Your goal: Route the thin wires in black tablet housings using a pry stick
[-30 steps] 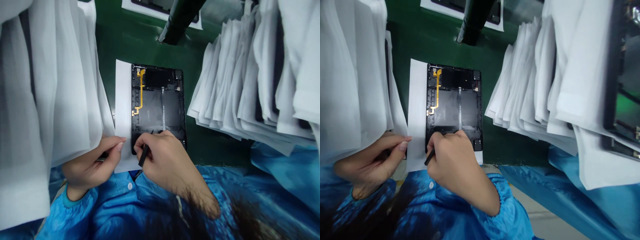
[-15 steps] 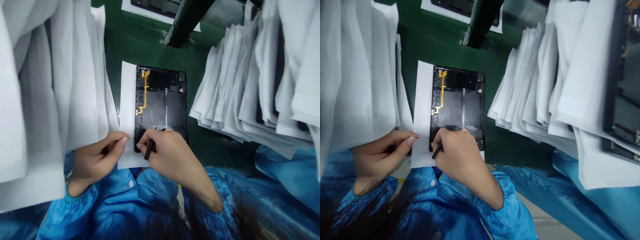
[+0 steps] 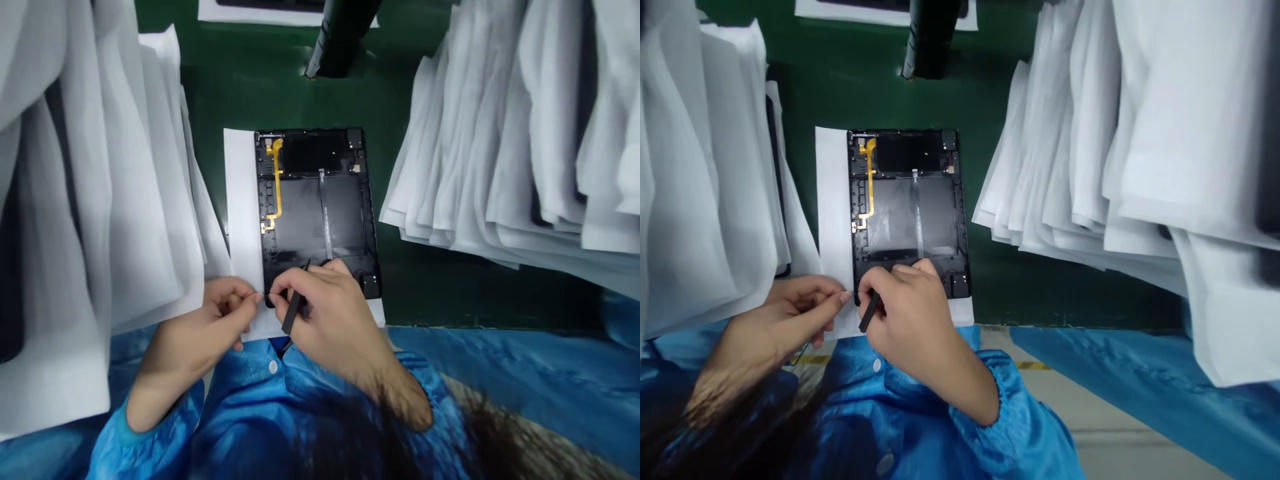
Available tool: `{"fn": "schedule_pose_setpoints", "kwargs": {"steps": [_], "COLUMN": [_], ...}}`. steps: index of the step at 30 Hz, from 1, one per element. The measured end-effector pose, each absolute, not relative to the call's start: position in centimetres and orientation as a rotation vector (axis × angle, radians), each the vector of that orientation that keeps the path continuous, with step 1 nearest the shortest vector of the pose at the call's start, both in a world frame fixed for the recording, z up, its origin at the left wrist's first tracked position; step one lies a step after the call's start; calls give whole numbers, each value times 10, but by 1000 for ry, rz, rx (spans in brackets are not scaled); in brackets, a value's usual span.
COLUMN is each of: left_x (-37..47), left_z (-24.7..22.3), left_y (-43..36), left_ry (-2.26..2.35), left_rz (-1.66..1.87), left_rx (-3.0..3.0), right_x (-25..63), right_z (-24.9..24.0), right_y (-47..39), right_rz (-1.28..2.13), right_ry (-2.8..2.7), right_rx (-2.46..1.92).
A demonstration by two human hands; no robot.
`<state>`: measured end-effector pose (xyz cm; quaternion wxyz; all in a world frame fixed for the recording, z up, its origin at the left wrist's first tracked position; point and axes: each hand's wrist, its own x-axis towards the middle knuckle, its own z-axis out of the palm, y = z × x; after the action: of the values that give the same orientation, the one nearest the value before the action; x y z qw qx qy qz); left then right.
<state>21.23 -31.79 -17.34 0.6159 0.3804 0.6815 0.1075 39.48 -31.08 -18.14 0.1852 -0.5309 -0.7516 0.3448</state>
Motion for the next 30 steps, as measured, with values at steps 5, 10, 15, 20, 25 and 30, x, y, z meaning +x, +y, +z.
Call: {"fn": "schedule_pose_setpoints", "kwargs": {"steps": [5, 10, 15, 20, 25, 30], "left_x": [217, 219, 222, 222, 223, 224], "left_z": [-166, -163, -161, -162, -161, -161], "left_y": [-311, -309, -309, -311, -310, -309], "left_ry": [1579, 1647, 1672, 1690, 1705, 1676], "left_rz": [210, 154, 196, 170, 178, 229], "left_rx": [848, 827, 837, 881, 882, 852], "right_x": [398, 399, 398, 403, 411, 413], "right_z": [-194, -198, -199, -199, -204, -204], "right_y": [-321, -322, -321, -320, -324, -326], "right_rz": [754, 707, 674, 691, 650, 540], "right_ry": [-2033, -2038, -2032, -2093, -2170, -2239], "right_rx": [-1328, -1348, -1347, -1317, -1187, -1155]}}
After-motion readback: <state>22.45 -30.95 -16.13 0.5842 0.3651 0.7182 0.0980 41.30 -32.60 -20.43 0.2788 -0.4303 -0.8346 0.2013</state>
